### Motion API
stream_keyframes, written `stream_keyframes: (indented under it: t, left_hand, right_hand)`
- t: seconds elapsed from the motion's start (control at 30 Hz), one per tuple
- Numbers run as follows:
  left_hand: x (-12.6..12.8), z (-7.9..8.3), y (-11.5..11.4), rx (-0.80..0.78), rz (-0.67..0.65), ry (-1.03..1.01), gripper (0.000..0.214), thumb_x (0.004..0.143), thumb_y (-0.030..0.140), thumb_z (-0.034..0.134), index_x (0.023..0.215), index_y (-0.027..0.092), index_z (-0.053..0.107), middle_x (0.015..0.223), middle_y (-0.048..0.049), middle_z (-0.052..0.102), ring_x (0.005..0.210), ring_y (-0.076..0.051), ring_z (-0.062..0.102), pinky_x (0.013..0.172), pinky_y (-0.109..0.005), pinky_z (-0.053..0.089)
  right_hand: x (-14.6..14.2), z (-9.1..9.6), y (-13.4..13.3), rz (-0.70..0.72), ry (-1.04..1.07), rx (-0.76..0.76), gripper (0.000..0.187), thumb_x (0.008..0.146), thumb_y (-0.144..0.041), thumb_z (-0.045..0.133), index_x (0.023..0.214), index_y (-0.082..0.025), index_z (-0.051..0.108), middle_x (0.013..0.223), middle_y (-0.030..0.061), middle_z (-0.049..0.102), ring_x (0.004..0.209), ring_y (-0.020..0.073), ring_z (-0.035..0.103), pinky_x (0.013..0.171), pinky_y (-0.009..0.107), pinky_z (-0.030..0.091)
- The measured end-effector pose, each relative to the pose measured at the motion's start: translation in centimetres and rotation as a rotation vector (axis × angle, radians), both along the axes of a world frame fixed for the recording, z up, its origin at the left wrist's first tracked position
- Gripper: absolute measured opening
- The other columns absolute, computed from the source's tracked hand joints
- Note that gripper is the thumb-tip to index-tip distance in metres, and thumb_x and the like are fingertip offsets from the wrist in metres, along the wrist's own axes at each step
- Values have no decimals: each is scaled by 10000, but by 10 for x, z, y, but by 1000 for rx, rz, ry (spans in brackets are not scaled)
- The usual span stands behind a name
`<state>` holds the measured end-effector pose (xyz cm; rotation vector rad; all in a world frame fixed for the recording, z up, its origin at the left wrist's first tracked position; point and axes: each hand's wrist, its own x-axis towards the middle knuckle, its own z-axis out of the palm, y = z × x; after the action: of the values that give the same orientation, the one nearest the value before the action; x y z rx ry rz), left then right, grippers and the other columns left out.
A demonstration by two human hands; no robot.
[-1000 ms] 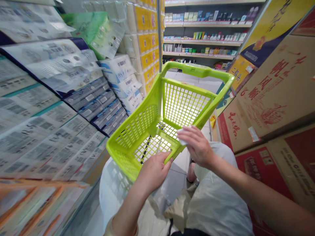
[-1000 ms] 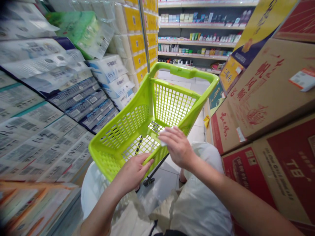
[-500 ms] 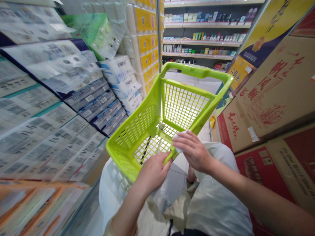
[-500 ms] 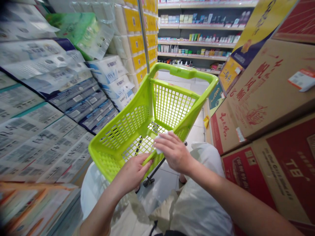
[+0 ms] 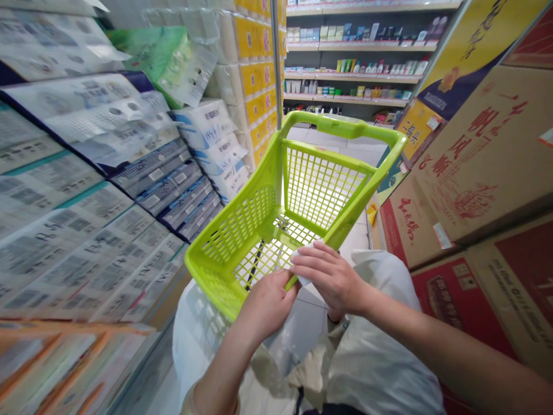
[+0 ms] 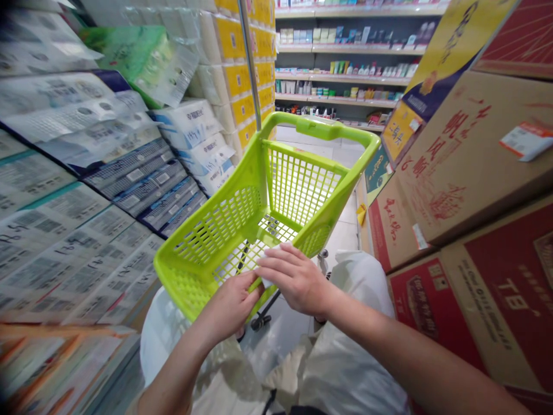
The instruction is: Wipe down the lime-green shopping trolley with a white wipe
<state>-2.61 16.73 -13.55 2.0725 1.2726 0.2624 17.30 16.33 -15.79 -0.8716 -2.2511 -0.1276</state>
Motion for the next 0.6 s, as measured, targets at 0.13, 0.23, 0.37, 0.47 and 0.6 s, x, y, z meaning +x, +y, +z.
stream_keyframes:
  t: [0.13, 0.23, 0.37, 0.47, 0.6]
  left_hand:
    - [-1, 1, 0, -8, -24, -48, 273, 946, 279, 440, 1014, 216, 697, 1046, -52, 739, 977, -209, 662, 871, -301, 473]
    - [-2, 1, 0, -9, -39, -103, 282, 956, 295, 440, 1059, 259, 700, 1080, -19, 739, 1011, -189, 657, 886, -276, 466]
    - [-2, -1, 2, 9, -53, -88, 281, 955, 286, 434, 1047, 243, 696, 1028, -29, 741, 972, -192, 661, 838, -276, 471]
    - [-4, -3, 5, 45, -53, -64, 257, 936, 265, 447, 1010, 201, 685, 1004, -58, 736, 945, -202, 659, 841, -292, 474]
    - [-11, -1, 12, 40, -101, -68, 277, 942, 284, 429, 982, 208, 692, 1013, -50, 735, 962, -196, 657, 857, -288, 474]
  right_hand:
    - [14, 2, 10, -20, -24, 27, 341, 973, -133, 417, 1230, -224, 623, 1222, 34, 721, 1255, 158, 591, 1148, 367, 389]
    - [38, 8, 26, -196, 51, 35, 335, 968, -133, 444, 1215, -242, 642, 1205, 44, 727, 1250, 181, 597, 1142, 403, 395]
    - [29, 9, 22, -224, 88, 6, 335, 959, -132, 449, 1206, -239, 648, 1209, 51, 725, 1255, 190, 591, 1138, 420, 398]
    - [4, 2, 8, -45, 8, 5, 335, 956, -126, 436, 1199, -228, 643, 1211, 39, 725, 1248, 160, 594, 1148, 383, 387]
    - [10, 0, 16, -86, -24, 33, 344, 960, -110, 431, 1210, -232, 635, 1224, 25, 720, 1252, 150, 592, 1155, 365, 376]
